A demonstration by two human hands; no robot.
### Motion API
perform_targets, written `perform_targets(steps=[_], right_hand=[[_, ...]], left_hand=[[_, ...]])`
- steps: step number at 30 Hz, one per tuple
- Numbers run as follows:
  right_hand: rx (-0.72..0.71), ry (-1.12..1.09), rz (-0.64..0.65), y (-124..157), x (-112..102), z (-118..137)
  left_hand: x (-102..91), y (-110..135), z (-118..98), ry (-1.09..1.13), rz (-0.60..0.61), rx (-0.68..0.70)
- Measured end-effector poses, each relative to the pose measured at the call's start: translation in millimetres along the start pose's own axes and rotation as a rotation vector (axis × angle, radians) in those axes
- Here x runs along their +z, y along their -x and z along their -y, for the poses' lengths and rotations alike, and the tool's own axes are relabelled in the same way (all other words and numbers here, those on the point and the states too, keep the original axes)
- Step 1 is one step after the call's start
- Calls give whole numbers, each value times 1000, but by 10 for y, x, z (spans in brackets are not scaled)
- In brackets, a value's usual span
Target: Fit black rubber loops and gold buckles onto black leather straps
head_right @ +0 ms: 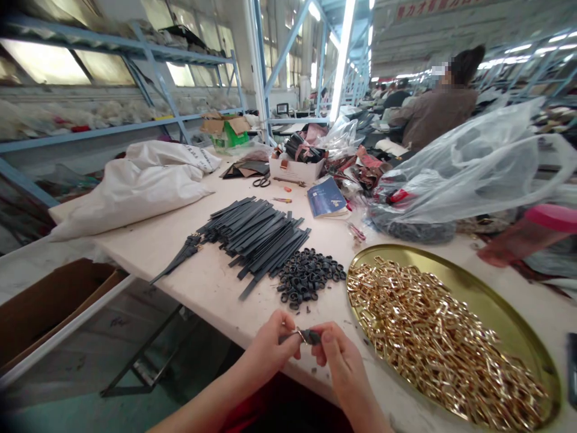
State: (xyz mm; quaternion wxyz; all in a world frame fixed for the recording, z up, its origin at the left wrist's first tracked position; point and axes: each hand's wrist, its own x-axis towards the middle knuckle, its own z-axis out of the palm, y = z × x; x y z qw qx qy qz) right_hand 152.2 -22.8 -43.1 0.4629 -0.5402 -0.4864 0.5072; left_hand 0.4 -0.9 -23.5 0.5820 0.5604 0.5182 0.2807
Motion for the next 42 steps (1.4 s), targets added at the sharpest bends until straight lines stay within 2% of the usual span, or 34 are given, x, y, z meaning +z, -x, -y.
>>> perform_targets(steps=[3,6,9,12,14,17,22,24,25,30,36,40,42], right_hand=[[129,-177,44,7,-11,39],[262,-247,148,-1,-14,51],[306,-309,249,-1,-21,35],[325,-366,227,12,-35,5],[310,-356,200,21,-43,-14],[219,-263,153,23,-43,-31],[60,104,-117,14,-36,-47],[22,225,-166,31,-44,-45],[13,254,-144,47,-50,-39],[9,277,125,173,-82,14],[-90,464,207,303,-128,86],[-79,401,280,340,-136,83],[-69,353,250,335,-132,45]], left_hand=[[5,-20,10,46,63,-43],[1,-28,-5,-1,108,-20],[-14,-41,-25,-179,67,40],[-19,-50,-35,-360,17,55],[-13,-46,-34,-375,37,24],[2,-21,-22,-205,102,18],[2,39,3,57,197,-25],[-2,56,5,126,236,-40],[-2,62,3,149,252,-44],[21,85,8,164,320,-106],[55,123,38,248,373,-190],[90,141,24,248,395,-208],[80,141,14,244,400,-225]])
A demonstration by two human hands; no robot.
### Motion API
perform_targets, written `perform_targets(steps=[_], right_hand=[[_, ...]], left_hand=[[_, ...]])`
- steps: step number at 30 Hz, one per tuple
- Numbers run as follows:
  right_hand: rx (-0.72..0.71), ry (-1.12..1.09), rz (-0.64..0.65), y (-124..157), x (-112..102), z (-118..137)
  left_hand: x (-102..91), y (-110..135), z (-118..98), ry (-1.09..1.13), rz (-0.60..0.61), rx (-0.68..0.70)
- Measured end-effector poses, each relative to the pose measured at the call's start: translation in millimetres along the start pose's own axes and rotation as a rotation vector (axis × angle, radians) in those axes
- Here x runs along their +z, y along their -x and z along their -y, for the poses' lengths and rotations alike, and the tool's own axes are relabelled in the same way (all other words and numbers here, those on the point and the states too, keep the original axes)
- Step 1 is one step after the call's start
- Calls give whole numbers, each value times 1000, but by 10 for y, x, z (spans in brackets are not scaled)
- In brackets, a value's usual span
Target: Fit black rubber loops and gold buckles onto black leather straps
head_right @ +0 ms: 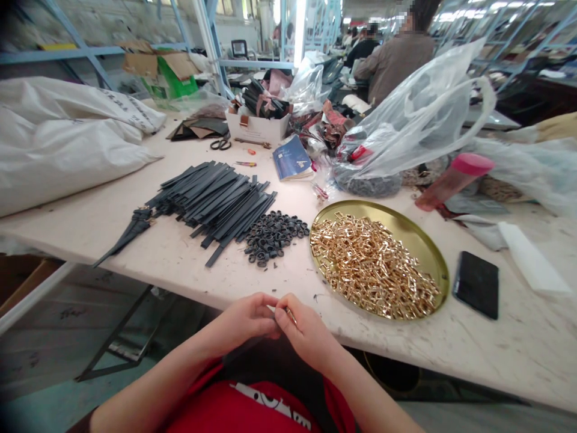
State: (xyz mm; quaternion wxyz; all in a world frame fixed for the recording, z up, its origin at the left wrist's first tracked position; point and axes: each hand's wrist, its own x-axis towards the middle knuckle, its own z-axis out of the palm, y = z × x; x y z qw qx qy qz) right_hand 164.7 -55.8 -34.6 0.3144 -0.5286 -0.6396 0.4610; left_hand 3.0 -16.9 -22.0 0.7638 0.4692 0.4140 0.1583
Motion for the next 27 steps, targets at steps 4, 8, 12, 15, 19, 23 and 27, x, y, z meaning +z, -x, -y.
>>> perform_targets(steps=[4,8,12,15,19,23,27], right_hand=[[3,-28,-63,-33,27,-81],[-5,0,14,-40,4,-86],[17,-56,19,-28,-15,-72],[47,-133,-22,-30,20,-113],[47,-82,-99,-37,87,-203],[58,-61,-114,-49,129,-257],[26,-9,-90,-115,133,-275]], left_hand=[[-63,25,-26,36,-1,-13],[-71,20,-35,-43,-21,-25],[-30,-33,-25,-62,-7,-46],[-43,-54,-38,-144,42,-81],[-101,-14,-134,-409,103,-84],[-99,6,-243,-558,106,-46],[-66,-89,-248,-744,80,33]])
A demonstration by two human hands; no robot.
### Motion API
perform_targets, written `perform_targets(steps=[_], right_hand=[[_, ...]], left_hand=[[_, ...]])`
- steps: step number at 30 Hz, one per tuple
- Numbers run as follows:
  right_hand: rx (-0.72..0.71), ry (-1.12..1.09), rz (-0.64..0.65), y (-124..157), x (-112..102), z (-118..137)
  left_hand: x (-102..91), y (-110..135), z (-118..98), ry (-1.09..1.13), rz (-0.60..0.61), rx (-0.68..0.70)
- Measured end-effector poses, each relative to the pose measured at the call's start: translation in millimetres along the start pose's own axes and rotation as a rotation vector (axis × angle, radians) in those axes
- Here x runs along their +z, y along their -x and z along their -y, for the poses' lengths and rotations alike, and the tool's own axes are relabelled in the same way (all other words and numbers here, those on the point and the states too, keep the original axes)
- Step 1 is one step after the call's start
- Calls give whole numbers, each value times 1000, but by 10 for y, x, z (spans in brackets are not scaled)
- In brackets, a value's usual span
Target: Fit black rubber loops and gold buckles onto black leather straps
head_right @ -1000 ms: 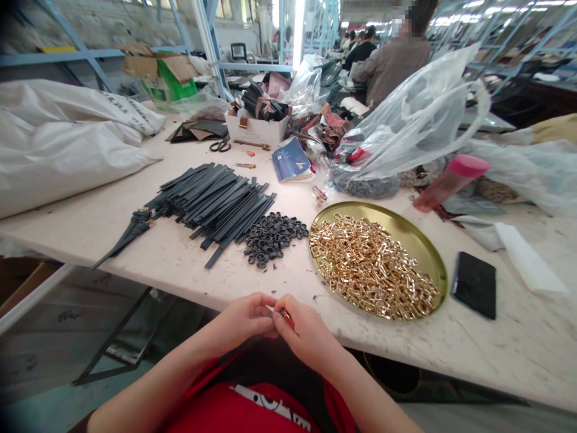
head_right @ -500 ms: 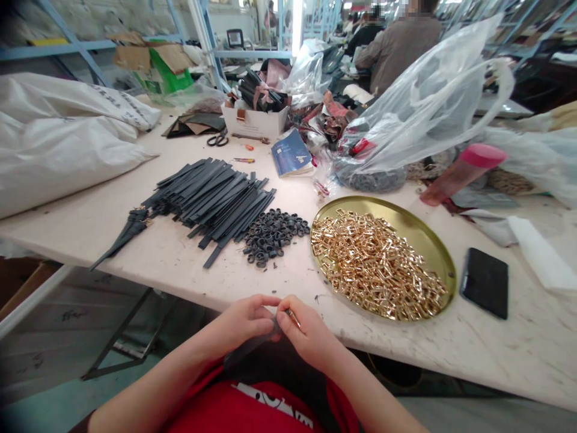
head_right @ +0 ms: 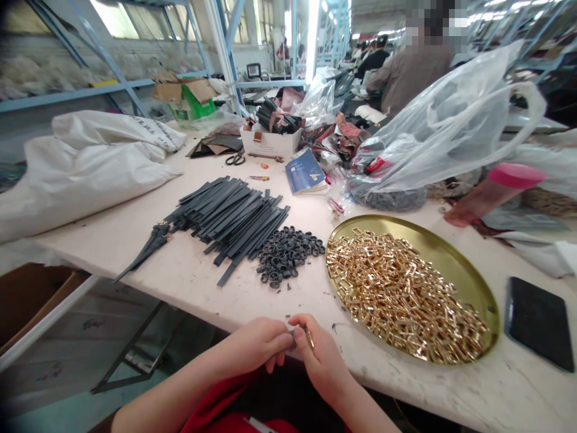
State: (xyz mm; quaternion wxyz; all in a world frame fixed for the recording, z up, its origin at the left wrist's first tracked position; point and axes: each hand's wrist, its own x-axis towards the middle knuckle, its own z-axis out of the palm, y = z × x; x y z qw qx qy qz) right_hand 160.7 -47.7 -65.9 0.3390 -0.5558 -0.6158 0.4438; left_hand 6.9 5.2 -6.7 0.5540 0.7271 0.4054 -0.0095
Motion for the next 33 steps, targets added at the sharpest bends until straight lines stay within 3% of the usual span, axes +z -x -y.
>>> perform_targets(steps=[4,6,9,13,18,20,21,24,26,28,33], right_hand=[[-75,177,-51,-161,-67,-16],[-114,332,-145,-258,-117,-39],[-160,510,-285,-367,-164,-104],[-196,562,-369,-386,-166,-191],[-230,389,-487,-301,-163,-136],[-159,156,-476,-293,-168,-39],[-103,-11,-436,-301,-174,21],[45,-524,-312,-348,-202,199],[89,-673,-313,-372,-206,283],[114,-641,-299,-376,-179,327],[93,-374,-19,-483,-143,327]], left_hand=[[-166,-125,105,-180,-35,90],[-392,-173,203,-404,-240,74],[-788,-240,383,-807,-679,-204],[-1072,-316,577,-899,-812,-307],[-967,-120,611,-899,-910,-299],[-812,72,596,-874,-940,-220],[-713,175,589,-846,-947,-111],[-382,433,556,-732,-818,257],[-198,516,499,-632,-668,333],[-81,510,399,-444,-562,261],[-30,238,105,413,-218,12]])
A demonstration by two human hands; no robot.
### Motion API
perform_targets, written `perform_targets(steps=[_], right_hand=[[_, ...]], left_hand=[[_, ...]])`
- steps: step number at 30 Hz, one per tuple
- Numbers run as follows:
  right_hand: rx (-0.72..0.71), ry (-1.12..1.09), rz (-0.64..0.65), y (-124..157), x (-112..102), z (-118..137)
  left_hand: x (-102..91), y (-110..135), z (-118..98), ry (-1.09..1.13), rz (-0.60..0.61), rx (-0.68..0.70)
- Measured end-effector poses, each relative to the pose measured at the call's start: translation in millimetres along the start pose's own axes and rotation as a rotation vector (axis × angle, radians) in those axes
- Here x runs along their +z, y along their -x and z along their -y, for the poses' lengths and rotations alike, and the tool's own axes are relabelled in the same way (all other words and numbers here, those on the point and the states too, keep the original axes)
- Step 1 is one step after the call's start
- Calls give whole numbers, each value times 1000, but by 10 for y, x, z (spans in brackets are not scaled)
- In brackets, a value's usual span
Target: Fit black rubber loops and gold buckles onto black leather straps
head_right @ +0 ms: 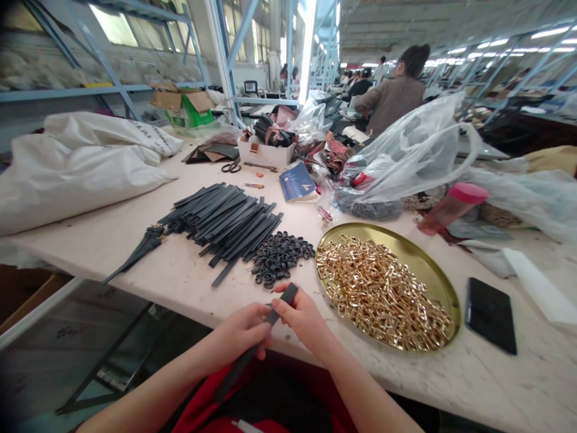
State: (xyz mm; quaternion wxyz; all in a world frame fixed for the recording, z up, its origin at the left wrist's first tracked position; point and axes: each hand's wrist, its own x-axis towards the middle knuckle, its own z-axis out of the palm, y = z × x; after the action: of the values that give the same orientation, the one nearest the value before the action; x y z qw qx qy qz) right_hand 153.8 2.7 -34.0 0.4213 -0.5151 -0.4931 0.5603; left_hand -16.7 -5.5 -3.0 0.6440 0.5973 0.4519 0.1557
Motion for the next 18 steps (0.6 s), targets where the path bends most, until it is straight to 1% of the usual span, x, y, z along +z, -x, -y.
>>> perform_targets(steps=[1,2,3,4,5,6,7,8,9,12,16,18], right_hand=[[-38,99,-12,-77,-48,9],[-89,235,-57,-176,-119,23],[-148,415,-151,-292,-207,37],[-198,653,-252,-417,-302,49],[-225,911,-306,-544,-396,57],[-221,1151,-321,-663,-478,60],[-211,1314,-317,-766,-543,57],[-198,1426,-299,-849,-588,50],[-187,1482,-279,-908,-614,39],[-202,1515,-220,-955,-622,2],[-279,1543,-115,-859,-597,-36],[-282,1533,-102,-798,-587,-47]], left_hand=[[21,-60,-35,116,-3,-54],[35,-113,-62,198,-25,-97],[42,-156,-82,254,-57,-128],[43,-189,-97,294,-84,-150],[40,-214,-107,325,-103,-168],[33,-232,-114,349,-118,-182],[24,-244,-118,368,-132,-194],[14,-254,-119,387,-142,-204],[4,-263,-117,409,-145,-211],[-15,-291,-92,469,-135,-219],[0,-328,-47,503,-118,-230],[21,-332,-35,505,-123,-237]])
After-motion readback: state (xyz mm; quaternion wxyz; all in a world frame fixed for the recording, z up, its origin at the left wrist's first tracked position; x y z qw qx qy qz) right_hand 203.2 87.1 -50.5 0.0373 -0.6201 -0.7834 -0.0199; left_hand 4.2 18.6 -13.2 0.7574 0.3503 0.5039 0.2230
